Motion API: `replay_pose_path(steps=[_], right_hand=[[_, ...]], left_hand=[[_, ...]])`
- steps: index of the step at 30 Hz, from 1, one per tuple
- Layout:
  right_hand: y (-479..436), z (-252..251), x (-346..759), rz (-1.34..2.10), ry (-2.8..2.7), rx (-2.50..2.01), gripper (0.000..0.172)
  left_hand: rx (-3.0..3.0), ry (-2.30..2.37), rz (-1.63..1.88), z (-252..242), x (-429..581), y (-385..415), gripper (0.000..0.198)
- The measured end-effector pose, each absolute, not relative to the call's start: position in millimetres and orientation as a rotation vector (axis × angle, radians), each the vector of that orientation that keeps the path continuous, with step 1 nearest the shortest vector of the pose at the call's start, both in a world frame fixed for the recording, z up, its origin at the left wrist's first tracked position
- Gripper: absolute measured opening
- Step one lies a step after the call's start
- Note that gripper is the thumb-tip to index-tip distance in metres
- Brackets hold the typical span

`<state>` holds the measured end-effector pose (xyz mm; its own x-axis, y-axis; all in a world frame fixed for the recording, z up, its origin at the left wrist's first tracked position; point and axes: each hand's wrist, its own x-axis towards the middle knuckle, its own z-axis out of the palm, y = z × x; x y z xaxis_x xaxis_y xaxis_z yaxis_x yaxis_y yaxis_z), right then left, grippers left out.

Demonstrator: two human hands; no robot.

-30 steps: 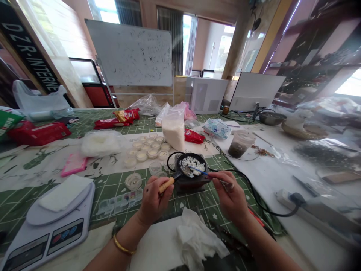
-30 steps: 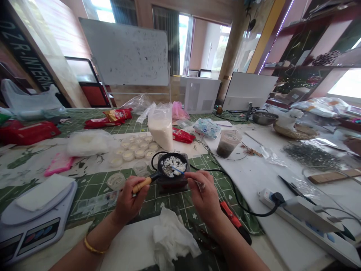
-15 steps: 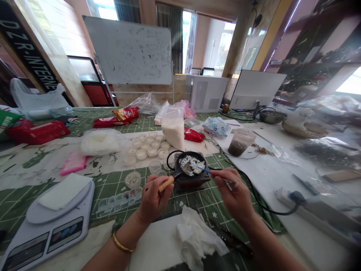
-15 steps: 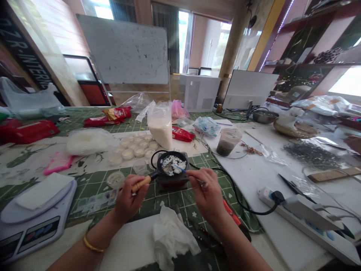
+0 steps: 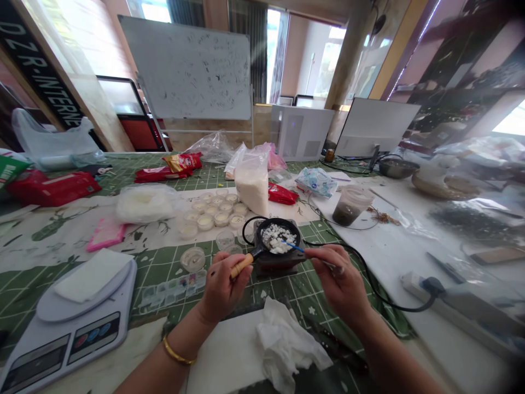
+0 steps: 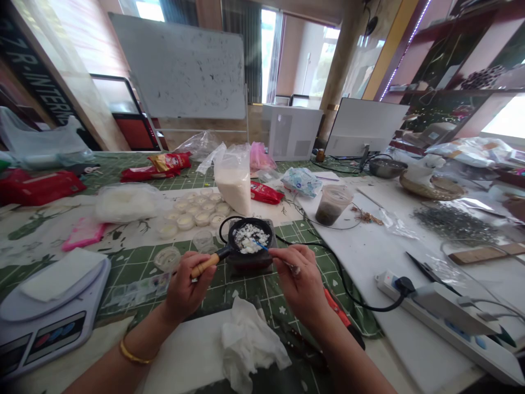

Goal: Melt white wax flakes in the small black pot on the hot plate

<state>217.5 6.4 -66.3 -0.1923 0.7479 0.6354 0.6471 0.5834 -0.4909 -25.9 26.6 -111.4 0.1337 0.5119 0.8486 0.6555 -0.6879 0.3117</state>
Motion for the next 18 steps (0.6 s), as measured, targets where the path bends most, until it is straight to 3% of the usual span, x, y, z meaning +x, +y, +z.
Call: replay_pose_path(steps=[18], right_hand=[[8.6,-68.8,217.3,0.213,-1.860,-1.156,0.022]], left_hand=[[-2.269,-1.155,-1.589,-109.6,-26.1,26.5,0.018]])
